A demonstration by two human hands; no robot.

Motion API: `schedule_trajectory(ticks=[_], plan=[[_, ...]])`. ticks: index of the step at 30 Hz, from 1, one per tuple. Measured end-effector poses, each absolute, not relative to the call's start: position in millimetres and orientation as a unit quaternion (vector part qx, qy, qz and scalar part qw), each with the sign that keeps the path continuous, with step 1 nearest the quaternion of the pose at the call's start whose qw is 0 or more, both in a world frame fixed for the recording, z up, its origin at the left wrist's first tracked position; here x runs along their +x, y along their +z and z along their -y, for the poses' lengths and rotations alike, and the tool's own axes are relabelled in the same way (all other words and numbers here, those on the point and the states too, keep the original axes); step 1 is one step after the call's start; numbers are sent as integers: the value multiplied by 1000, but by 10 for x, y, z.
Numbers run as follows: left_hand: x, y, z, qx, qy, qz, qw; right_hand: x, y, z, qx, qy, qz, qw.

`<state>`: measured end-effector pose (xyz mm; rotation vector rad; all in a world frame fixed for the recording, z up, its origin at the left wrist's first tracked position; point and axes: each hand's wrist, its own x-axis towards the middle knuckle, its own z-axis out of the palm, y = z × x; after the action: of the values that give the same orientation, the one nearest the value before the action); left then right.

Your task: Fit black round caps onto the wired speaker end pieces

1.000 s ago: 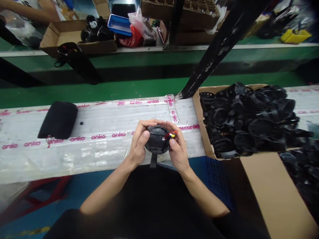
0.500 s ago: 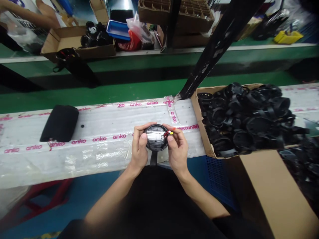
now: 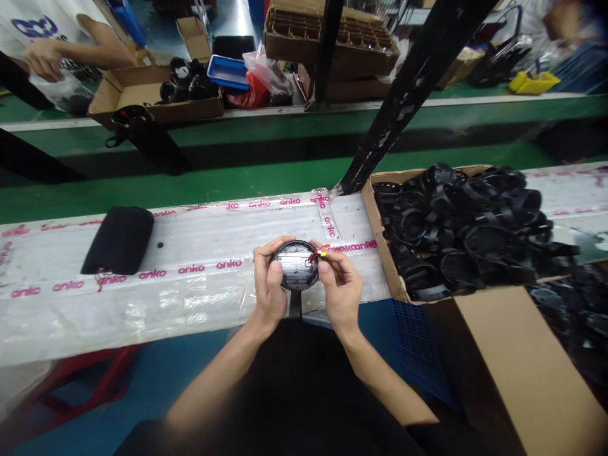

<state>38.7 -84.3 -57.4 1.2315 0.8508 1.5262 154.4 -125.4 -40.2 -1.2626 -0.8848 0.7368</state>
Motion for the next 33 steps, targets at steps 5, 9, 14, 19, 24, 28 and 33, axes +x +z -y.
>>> schedule_trajectory(ticks=[5,9,14,19,24,28,33], plan=[[465,-637,838,486,658,-352,454,1586,-352,1241,-566,305,421,640],[410,-555,788,494,626,-355,488,1570,-305,1192,-551,355,364,661],[261,-414,660,541,513,-342,573,1496,-331,1163,-558,340,324,684],[307,-468,657,555,561,-339,512,1464,-333,1173,-561,334,311,690],[125,-393,545,600,466,-314,569,1544,-305,1187,-563,357,322,672],[27,-290,375,634,388,-269,613,1618,-328,1184,-586,339,355,645],[180,-328,382,589,438,-265,625,1599,-356,1236,-600,300,372,641]])
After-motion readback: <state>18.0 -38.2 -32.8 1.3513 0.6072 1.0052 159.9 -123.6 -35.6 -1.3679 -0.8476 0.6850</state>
